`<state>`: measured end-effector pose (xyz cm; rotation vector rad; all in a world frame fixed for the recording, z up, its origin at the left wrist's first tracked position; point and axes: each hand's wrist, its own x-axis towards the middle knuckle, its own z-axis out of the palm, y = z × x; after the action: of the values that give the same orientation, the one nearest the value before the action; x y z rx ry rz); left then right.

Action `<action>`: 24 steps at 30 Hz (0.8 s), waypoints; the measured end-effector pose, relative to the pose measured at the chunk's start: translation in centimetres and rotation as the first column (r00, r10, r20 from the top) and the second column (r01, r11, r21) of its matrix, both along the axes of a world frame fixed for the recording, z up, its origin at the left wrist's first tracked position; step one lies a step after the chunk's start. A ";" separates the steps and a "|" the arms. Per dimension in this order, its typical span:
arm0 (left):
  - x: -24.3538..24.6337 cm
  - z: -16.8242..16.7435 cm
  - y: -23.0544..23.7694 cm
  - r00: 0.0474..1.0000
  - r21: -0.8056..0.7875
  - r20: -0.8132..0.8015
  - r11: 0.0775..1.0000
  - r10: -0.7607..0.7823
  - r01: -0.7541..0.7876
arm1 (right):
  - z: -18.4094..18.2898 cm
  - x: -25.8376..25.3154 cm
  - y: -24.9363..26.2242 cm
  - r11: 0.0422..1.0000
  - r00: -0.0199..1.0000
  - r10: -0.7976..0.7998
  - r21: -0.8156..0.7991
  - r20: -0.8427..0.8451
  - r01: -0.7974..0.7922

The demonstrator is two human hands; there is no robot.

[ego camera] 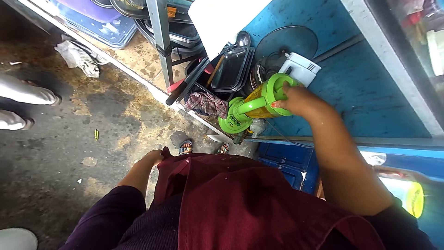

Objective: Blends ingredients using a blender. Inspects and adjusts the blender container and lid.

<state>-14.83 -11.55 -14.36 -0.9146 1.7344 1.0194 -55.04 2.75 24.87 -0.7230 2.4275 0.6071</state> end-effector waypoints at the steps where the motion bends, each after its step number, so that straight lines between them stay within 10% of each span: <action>1: 0.1 0.1 0.0 1.000 -0.001 0.004 1.000 -0.001 0.001 | 0.0 0.0 0.1 1.000 1.000 0.001 -0.002 -0.001 -0.001; 24: 0.6 -0.2 0.2 1.000 0.007 0.006 1.000 -0.006 0.006 | 0.0 0.0 0.2 1.000 1.000 0.013 0.012 -0.024 -0.012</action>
<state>-14.27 -11.40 -14.52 -0.9062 1.7265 1.0173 -55.06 2.96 24.85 -0.7304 2.4407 0.6380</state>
